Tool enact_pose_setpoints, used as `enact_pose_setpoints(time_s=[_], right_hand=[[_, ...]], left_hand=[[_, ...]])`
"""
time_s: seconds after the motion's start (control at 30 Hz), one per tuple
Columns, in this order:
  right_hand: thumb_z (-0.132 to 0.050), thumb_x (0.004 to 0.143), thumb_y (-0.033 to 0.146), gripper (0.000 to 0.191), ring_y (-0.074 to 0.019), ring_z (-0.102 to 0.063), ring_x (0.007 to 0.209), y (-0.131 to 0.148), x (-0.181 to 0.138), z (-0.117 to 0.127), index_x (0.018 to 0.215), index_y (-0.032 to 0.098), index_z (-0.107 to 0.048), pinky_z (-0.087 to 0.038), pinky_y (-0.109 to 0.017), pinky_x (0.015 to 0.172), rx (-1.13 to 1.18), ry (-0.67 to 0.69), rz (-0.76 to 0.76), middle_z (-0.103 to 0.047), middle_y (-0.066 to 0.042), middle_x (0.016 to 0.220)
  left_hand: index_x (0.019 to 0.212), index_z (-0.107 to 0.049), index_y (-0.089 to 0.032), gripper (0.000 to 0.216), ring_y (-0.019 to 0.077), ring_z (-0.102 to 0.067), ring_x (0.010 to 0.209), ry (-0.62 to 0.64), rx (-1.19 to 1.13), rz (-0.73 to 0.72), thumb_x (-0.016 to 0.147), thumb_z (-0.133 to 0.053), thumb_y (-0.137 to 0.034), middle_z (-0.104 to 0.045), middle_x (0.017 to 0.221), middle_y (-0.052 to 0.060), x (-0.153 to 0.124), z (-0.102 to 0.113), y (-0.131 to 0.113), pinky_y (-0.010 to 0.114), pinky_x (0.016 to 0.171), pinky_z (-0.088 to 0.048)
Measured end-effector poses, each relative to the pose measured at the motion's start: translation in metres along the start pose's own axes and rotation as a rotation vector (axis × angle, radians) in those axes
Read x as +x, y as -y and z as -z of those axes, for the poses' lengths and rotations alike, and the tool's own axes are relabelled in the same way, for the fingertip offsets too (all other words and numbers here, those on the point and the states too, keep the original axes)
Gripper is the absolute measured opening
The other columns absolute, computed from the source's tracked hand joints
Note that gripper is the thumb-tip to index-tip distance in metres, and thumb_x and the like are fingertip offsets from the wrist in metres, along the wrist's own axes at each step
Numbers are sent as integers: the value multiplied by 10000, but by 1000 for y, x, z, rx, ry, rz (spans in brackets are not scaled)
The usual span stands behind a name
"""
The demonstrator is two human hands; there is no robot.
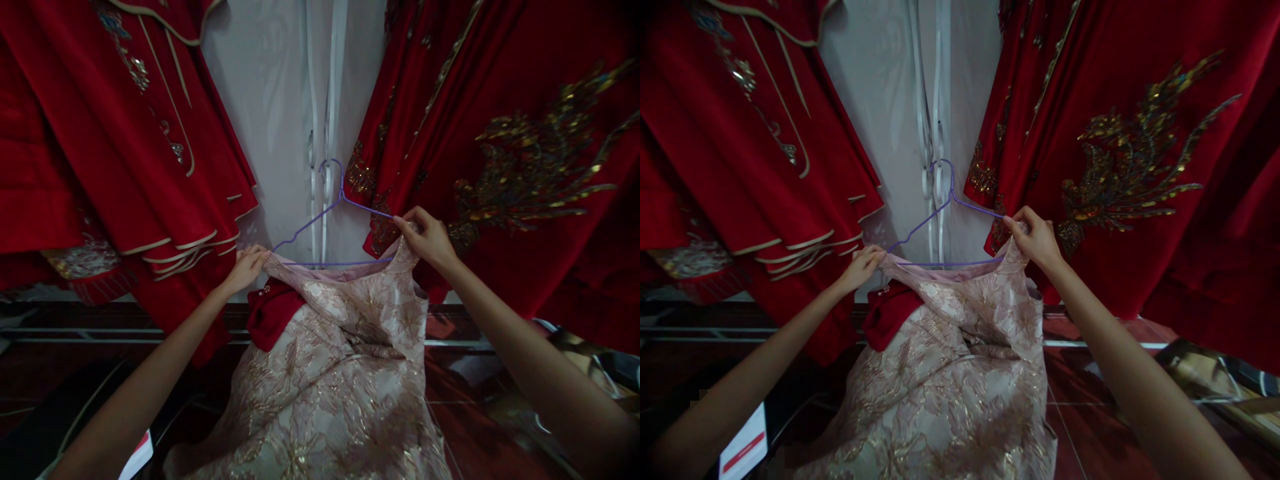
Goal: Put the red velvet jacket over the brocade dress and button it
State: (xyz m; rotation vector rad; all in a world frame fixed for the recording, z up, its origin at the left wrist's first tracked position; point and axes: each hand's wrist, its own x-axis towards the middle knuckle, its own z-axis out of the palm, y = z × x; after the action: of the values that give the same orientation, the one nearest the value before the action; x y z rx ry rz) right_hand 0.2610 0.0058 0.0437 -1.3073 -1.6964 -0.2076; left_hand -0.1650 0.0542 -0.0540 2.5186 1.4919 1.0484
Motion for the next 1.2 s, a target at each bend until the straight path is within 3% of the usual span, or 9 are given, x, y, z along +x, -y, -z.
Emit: enact_pose_setpoints(time_s=[0.2,0.3,0.47,0.6,0.73,0.87,1.0,1.1,1.2], right_hand=[[-478,814,551,355,-114,-415,523,0,-2,6,734,205,-502,-333,-230,523,-4,23,-5,-503,15,582],[-476,808,558,368,-112,-404,519,-3,-2,2,714,202,-487,-324,-229,506,31,39,-29,-483,15,573],[-487,804,548,363,-108,-406,521,-7,-1,-6,705,199,-485,-310,-225,492,114,73,-59,-478,20,571],[-503,804,528,347,-105,-412,534,-8,-1,-7,704,196,-488,-318,-223,509,160,83,-63,-492,22,587],[-512,797,528,347,-106,-419,538,-10,0,-8,704,195,-496,-324,-223,512,183,99,-82,-500,20,593],[-485,800,560,379,-117,-442,551,-10,1,-6,696,196,-496,-344,-230,522,183,97,-87,-515,10,599],[-440,819,581,406,-123,-456,553,-4,1,-1,678,202,-475,-350,-236,535,140,86,-79,-521,8,595],[-437,822,578,402,-121,-455,537,6,-3,2,678,204,-461,-345,-236,527,96,92,-71,-517,8,586],[-435,822,576,402,-119,-456,522,12,-5,1,671,204,-452,-342,-233,520,71,103,-77,-521,9,572]], left_hand=[[923,-648,-165,428,175,-542,913,12,-112,-167,920,-307,-423,-609,919,50,52,14,-63,317,859,-374],[922,-659,-161,472,185,-559,912,60,-250,-137,889,-334,-501,-621,916,53,57,11,-61,304,852,-401],[1123,-539,-149,555,166,-611,789,27,-576,206,896,-190,-517,-648,901,78,13,-24,-6,314,763,-470],[931,-604,-194,282,203,-611,841,353,-295,130,759,-544,-409,-660,931,78,-43,-62,14,338,788,-459],[891,-621,-205,190,252,-619,800,267,24,145,768,-539,-324,-666,877,104,-60,-76,6,379,745,-443],[835,-633,-182,213,235,-629,804,272,-146,186,757,-544,-360,-685,834,77,-24,-55,11,354,763,-464],[863,-650,-165,312,191,-633,767,316,-553,365,760,-550,-442,-701,829,59,27,-3,17,317,726,-495],[845,-667,-155,264,166,-627,720,301,-614,398,747,-595,-389,-699,840,54,59,32,-9,296,706,-489],[806,-671,-134,253,155,-610,698,181,-657,312,724,-631,-370,-688,794,47,86,47,-62,284,715,-472]])
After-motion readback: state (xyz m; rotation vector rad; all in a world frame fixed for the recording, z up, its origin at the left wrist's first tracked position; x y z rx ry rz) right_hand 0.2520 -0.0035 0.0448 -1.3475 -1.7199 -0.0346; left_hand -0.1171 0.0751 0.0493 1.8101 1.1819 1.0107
